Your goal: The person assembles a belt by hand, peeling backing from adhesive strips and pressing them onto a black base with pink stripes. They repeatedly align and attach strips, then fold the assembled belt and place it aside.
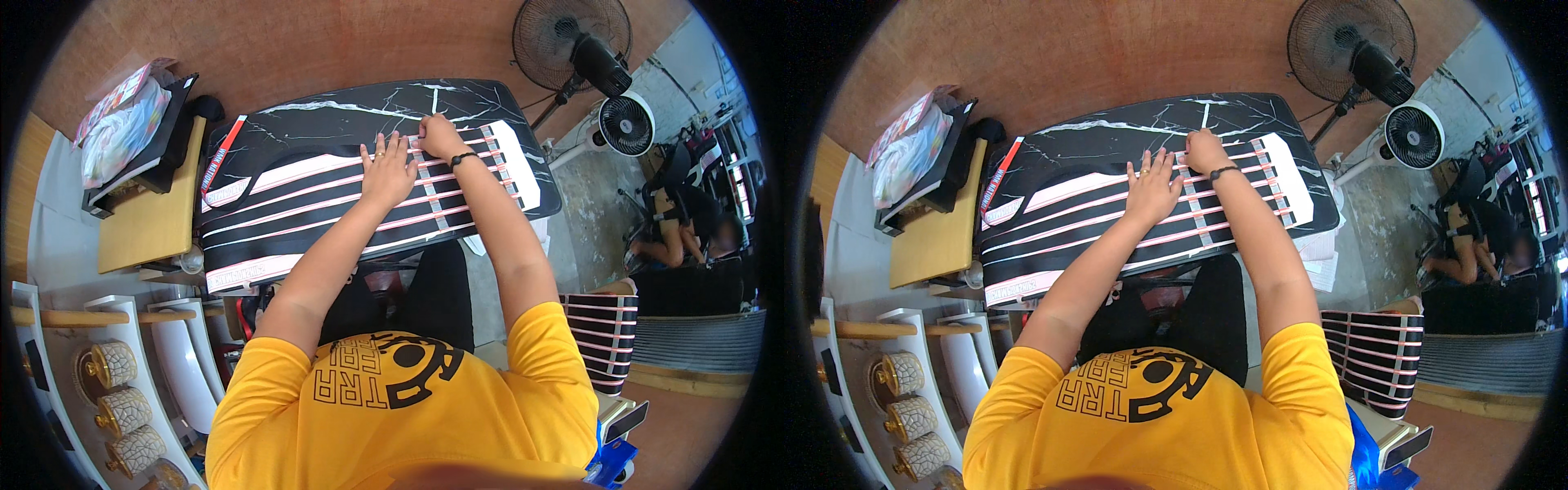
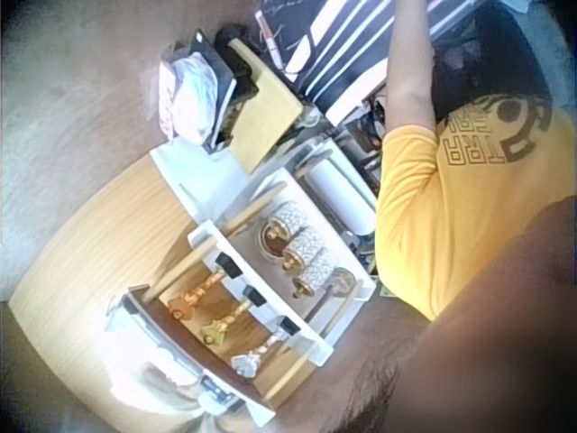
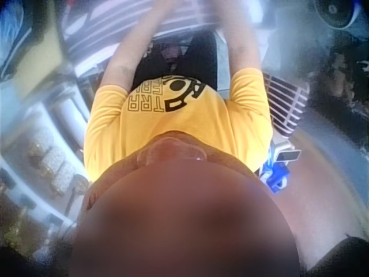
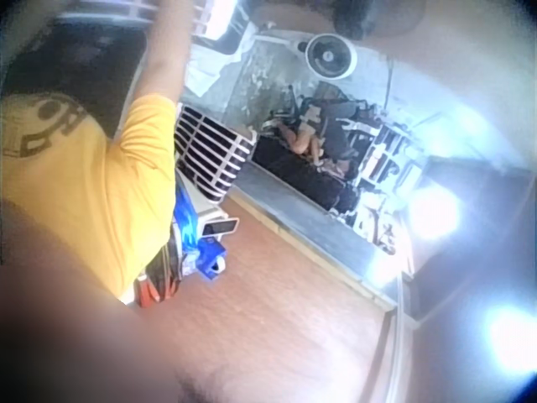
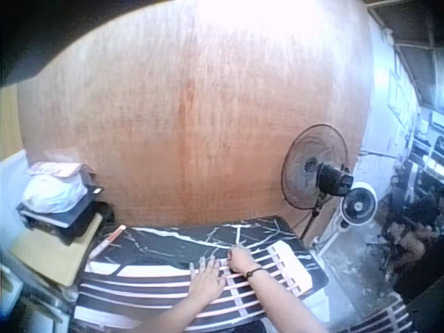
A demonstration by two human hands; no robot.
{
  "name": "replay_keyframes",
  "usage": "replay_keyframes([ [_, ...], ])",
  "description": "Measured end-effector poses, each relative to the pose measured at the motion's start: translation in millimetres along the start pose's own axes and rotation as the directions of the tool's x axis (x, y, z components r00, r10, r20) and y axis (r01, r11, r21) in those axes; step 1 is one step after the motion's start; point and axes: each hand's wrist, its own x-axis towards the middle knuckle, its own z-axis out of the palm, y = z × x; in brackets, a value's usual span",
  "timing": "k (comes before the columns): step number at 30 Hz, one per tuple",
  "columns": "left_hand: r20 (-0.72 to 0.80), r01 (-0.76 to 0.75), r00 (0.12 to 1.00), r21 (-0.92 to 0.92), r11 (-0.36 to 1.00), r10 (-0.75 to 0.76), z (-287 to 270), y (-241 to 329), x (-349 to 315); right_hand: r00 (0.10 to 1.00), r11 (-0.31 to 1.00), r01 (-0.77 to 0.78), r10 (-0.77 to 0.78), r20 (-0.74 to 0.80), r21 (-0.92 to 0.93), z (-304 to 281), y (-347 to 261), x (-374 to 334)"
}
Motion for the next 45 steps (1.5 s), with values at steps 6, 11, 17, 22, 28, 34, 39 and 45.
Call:
replay_keyframes([
  [6, -0.082, 0.063, 0.994, -0.163, 0.985, -0.078, -13, -3, 24, 0.925, 0.984, -0.090, 0.140, -0.353, 0.157, 25, -19, -26],
  [11, 0.273, 0.064, 0.962, -0.238, 0.969, 0.004, -33, -15, 92, 0.883, 0.943, -0.152, 0.265, -0.388, 0.297, 30, -21, -35],
  [17, 0.459, -0.060, 0.857, -0.364, 0.930, 0.235, -39, -27, 129, 0.860, 0.916, -0.121, 0.289, -0.420, 0.383, 32, -22, -38],
  [22, 0.524, 0.029, 0.831, -0.376, 0.926, 0.186, -34, -28, 139, 0.831, 0.908, -0.097, 0.300, -0.469, 0.409, 38, -23, -39],
  [28, 0.548, 0.080, 0.821, -0.393, 0.916, 0.163, -25, -29, 143, 0.803, 0.913, -0.018, 0.257, -0.538, 0.409, 40, -24, -40],
  [34, 0.541, 0.007, 0.817, -0.355, 0.935, 0.199, -23, -31, 144, 0.828, 0.875, 0.057, 0.228, -0.513, 0.480, 36, -19, -42],
  [39, 0.545, 0.056, 0.817, -0.399, 0.915, 0.187, -30, -31, 137, 0.888, 0.817, 0.069, 0.211, -0.409, 0.573, 20, -1, -49],
  [45, 0.039, -0.242, 0.965, -0.245, 0.939, 0.259, -55, -11, 99, 0.951, 0.802, 0.073, 0.124, -0.284, 0.593, 10, 14, -50],
])
